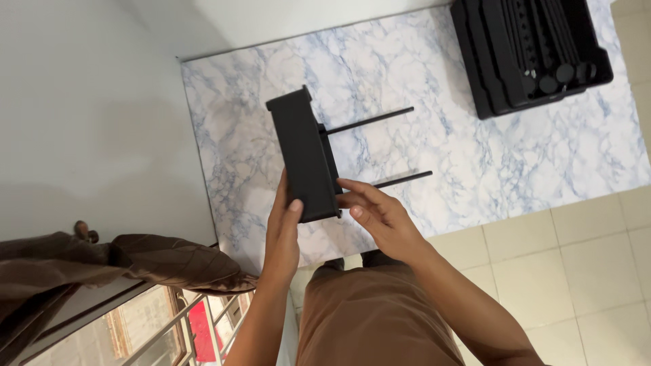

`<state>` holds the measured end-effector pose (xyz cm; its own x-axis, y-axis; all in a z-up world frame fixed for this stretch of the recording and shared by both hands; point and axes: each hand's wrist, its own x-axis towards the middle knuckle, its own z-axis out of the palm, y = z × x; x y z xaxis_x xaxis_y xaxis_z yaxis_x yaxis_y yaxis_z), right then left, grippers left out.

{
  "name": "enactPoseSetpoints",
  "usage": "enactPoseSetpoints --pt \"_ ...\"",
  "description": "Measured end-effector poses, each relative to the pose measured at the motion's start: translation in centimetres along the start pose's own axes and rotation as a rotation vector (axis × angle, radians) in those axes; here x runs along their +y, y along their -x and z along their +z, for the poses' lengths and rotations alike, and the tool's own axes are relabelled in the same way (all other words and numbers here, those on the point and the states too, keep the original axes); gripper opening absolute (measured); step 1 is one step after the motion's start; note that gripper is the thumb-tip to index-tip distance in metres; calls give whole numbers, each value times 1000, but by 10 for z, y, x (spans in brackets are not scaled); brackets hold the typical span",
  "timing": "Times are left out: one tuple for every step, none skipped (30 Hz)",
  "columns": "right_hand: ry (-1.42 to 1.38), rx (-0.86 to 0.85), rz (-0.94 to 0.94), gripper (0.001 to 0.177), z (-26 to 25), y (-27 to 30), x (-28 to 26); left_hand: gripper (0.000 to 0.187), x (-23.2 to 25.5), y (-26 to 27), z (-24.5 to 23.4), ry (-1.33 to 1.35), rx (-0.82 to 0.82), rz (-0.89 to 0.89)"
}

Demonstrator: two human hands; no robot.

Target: The person assembles a black plastic shelving unit by inserting rods into slots on a vertical panel. They handle multiple rods and a storage tray, placing rods into the panel and adjusting their positions.

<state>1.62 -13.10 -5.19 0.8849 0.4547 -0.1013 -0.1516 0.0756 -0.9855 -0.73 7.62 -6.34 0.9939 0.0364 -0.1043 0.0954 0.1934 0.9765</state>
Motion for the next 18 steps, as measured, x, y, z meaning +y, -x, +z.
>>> enactPoseSetpoints --pt "15 12 -5 51 0 2 1 71 -6 4 -3 -6 3 -5" --pt "18 36 -1 50 0 5 2 71 -15 7 -6 53 11 -15" --pt "22 62 4 50 -1 8 3 71 -26 8 -9 113 18 -26" --pt "27 87 9 49 -2 12 4 71 -39 10 -14 173 27 -37" --pt "46 119 -10 46 -5 16 6 65 -53 14 -18 98 98 -59" --pt "66 151 -29 43 -8 19 7 59 -66 18 -24 21 169 -81" --pt "90 183 -58 40 -13 21 8 55 -80 19 -29 -54 236 -91" --pt "89 216 -49 38 -18 26 8 49 -92 24 -33 -98 267 -111" --pt "91 248 -46 36 -25 30 8 43 -102 29 -36 -141 299 -124" --pt "92 280 -43 34 -33 34 7 37 -111 35 -38 -184 331 -137" --pt "89 312 -44 33 -41 38 7 32 -119 42 -38 -188 324 -173" --pt "85 343 -46 31 -50 41 8 28 -125 48 -37 -193 317 -210" --pt "80 371 -47 30 -59 45 8 28 -130 53 -35 -198 314 -247" --pt "68 398 -38 29 -69 50 9 31 -134 57 -30 -253 293 -282" --pt "54 421 -28 28 -79 54 10 34 -136 62 -24 -309 275 -318" --pt "40 444 -18 27 -89 60 12 39 -138 65 -16 -364 258 -354" --pt "35 451 -18 26 -100 66 13 42 -140 66 -6 -343 231 -321" --pt "31 458 -18 26 -112 74 15 45 -141 66 5 -322 204 -288"
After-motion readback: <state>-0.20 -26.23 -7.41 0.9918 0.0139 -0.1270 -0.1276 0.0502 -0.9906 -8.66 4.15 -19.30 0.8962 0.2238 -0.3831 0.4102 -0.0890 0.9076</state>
